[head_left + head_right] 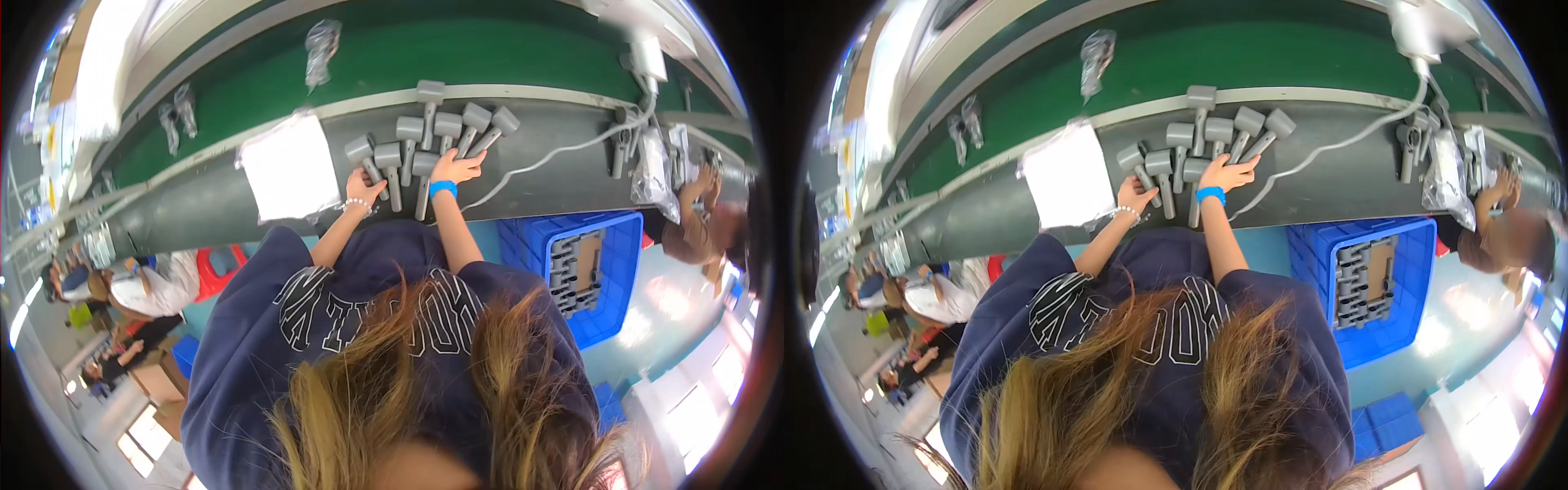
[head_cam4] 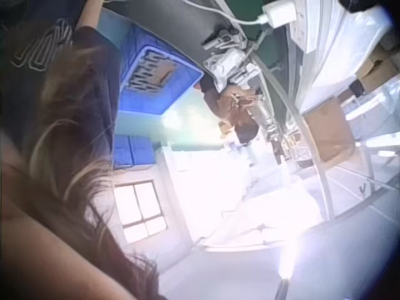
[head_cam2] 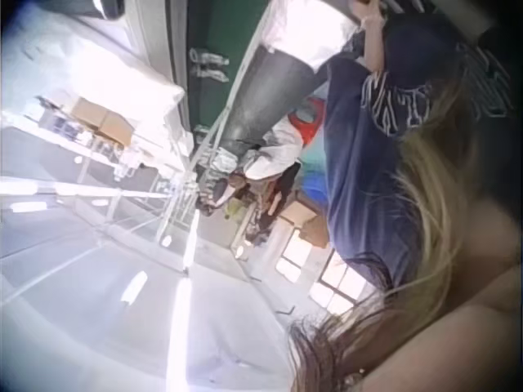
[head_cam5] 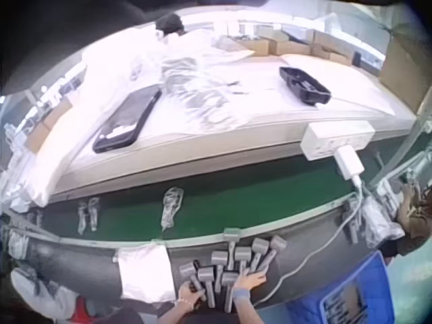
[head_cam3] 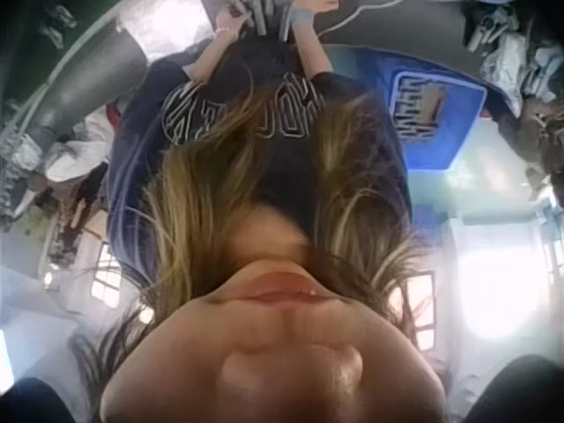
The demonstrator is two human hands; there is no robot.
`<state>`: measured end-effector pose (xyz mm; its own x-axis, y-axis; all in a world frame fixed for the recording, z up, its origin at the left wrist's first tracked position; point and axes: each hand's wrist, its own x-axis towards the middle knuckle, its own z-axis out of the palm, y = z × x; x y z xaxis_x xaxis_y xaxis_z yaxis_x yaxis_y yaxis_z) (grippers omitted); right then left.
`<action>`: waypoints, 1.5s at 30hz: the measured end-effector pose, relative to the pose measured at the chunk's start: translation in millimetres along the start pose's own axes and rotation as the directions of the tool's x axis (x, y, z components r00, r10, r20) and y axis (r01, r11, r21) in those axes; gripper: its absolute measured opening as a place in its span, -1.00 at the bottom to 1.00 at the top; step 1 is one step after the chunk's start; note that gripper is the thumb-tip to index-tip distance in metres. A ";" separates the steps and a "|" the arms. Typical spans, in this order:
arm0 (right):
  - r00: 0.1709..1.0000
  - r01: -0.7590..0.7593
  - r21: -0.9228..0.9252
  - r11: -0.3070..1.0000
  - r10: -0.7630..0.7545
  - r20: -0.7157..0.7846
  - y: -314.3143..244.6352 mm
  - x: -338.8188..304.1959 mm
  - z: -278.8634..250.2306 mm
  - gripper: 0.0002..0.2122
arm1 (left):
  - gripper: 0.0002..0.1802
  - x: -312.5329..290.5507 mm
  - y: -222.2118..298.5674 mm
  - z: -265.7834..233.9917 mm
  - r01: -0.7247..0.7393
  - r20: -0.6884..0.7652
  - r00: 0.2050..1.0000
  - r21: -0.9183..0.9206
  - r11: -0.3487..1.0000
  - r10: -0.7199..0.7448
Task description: Packing individual grey industrial components into plastic bags on a conveyor belt.
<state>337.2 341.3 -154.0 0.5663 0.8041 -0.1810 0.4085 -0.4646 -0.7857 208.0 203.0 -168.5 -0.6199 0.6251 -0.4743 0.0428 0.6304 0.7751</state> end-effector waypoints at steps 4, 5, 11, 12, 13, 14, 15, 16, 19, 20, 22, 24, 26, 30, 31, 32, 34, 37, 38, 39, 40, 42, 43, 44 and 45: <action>0.999 0.027 -0.306 0.951 -0.014 0.043 5.0 -7.8 -20.4 -0.34 | -0.60 -26.5 7.1 -53.3 -0.163 0.047 0.987 0.205 0.965 0.156; 0.977 0.212 -0.268 0.940 -0.197 0.081 1.8 -14.8 -25.5 -0.36 | -0.70 -42.5 19.6 -80.9 -0.193 0.138 0.978 0.325 0.926 0.155; 0.285 0.911 0.086 0.404 -0.766 0.575 -47.6 -75.6 3.0 -0.41 | -0.84 -79.6 -50.7 -170.8 -0.371 0.109 0.901 0.696 0.615 0.420; 0.159 0.942 0.126 0.313 -0.742 0.651 -52.0 -80.7 18.1 -0.35 | -0.82 -74.5 -63.9 -177.8 -0.413 0.106 0.867 0.700 0.582 0.487; 0.073 0.983 0.062 0.172 -0.681 0.728 -52.6 -83.6 33.7 -0.32 | -0.76 -72.5 -69.5 -183.1 -0.497 0.173 0.830 0.662 0.561 0.531; 0.011 1.000 0.007 0.027 -0.602 0.798 -52.6 -82.8 46.1 -0.28 | -0.70 -64.3 -81.2 -183.8 -0.583 0.278 0.779 0.650 0.487 0.562; 0.051 0.991 -0.102 -0.081 -0.480 0.876 -52.0 -79.6 55.7 -0.21 | -0.68 -55.9 -82.8 -182.4 -0.667 0.330 0.702 0.616 0.419 0.631; 0.119 0.970 -0.178 -0.168 -0.310 0.943 -53.4 -76.3 68.8 -0.22 | -0.65 -50.8 -84.6 -179.3 -0.733 0.371 0.622 0.586 0.345 0.690; 0.203 0.969 -0.209 -0.136 -0.056 0.978 -86.8 -97.5 79.9 -0.30 | -0.60 -46.3 -92.0 -176.2 -0.730 0.416 0.519 0.670 0.134 0.746; 0.196 0.966 -0.205 -0.157 -0.072 0.978 -89.2 -98.3 81.5 -0.33 | -0.60 -45.4 -92.6 -173.1 -0.726 0.405 0.521 0.673 0.141 0.751; 0.194 0.962 -0.209 -0.174 -0.100 0.976 -92.4 -101.7 76.8 -0.36 | -0.58 -40.0 -91.8 -169.6 -0.723 0.466 0.493 0.689 0.047 0.735; 0.183 0.969 -0.230 -0.090 -0.362 0.914 -93.3 -105.7 55.4 -0.40 | -0.56 -31.5 -96.7 -163.7 -0.750 0.454 0.363 0.661 -0.034 0.814; 0.144 0.978 -0.200 -0.050 -0.531 0.835 -92.2 -120.5 38.1 -0.44 | -0.57 -25.9 -101.9 -161.8 -0.720 0.414 0.368 0.693 -0.026 0.833; 0.145 0.989 -0.100 0.106 -0.786 0.600 -86.3 -147.6 -8.7 -0.42 | -0.58 -21.8 -96.6 -169.0 -0.674 0.393 0.425 0.739 -0.005 0.815; 0.146 0.989 -0.107 0.102 -0.802 0.579 -76.9 -149.6 -18.3 -0.40 | -0.58 -19.9 -96.3 -168.9 -0.709 0.413 0.416 0.705 0.005 0.810; 0.144 0.989 -0.106 0.102 -0.818 0.557 -64.6 -150.2 -24.2 -0.39 | -0.58 -16.4 -98.7 -168.2 -0.737 0.433 0.411 0.675 0.014 0.802; 0.210 0.978 -0.119 0.174 -0.787 0.580 -47.5 -152.0 -40.0 -0.39 | -0.57 -15.8 -102.0 -167.0 -0.745 0.420 0.380 0.667 0.004 0.824; 0.351 0.934 -0.161 0.319 -0.737 0.578 -35.5 -152.3 -51.6 -0.41 | -0.55 -17.4 -97.8 -172.9 -0.677 0.399 0.457 0.736 0.020 0.795; 0.351 0.934 -0.159 0.321 -0.735 0.581 -32.3 -151.2 -52.9 -0.41 | -0.55 -18.0 -96.0 -174.4 -0.676 0.400 0.461 0.737 0.021 0.792; 0.377 0.920 -0.142 0.364 -0.730 0.570 -29.8 -150.8 -54.3 -0.42 | -0.60 -18.5 -92.5 -175.6 -0.670 0.373 0.469 0.741 0.047 0.801; 0.407 0.904 -0.129 0.408 -0.726 0.554 -29.4 -151.2 -55.2 -0.42 | -0.65 -16.9 -89.2 -175.8 -0.667 0.348 0.471 0.742 0.069 0.811; 0.407 0.905 -0.138 0.402 -0.726 0.554 -29.8 -153.7 -55.7 -0.42 | -0.71 -14.1 -86.3 -174.0 -0.683 0.368 0.468 0.728 0.064 0.803; 0.388 0.915 -0.138 0.379 -0.732 0.560 -28.7 -152.9 -56.5 -0.42 | -0.77 -12.7 -83.4 -171.8 -0.703 0.391 0.462 0.709 0.061 0.796; 0.368 0.924 -0.137 0.356 -0.737 0.566 -27.6 -152.2 -57.2 -0.42 | -0.77 -10.5 -80.2 -172.7 -0.706 0.394 0.455 0.706 0.054 0.799; 0.373 0.923 -0.140 0.358 -0.740 0.560 -26.4 -151.2 -57.1 -0.42 | -0.83 -7.9 -76.7 -176.1 -0.736 0.380 0.380 0.677 0.027 0.844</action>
<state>281.6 210.7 -72.1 -0.4921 0.8512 0.1826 0.7696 0.5234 -0.3656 71.6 68.7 -150.7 0.0982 0.9438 0.3155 0.9874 -0.1319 0.0872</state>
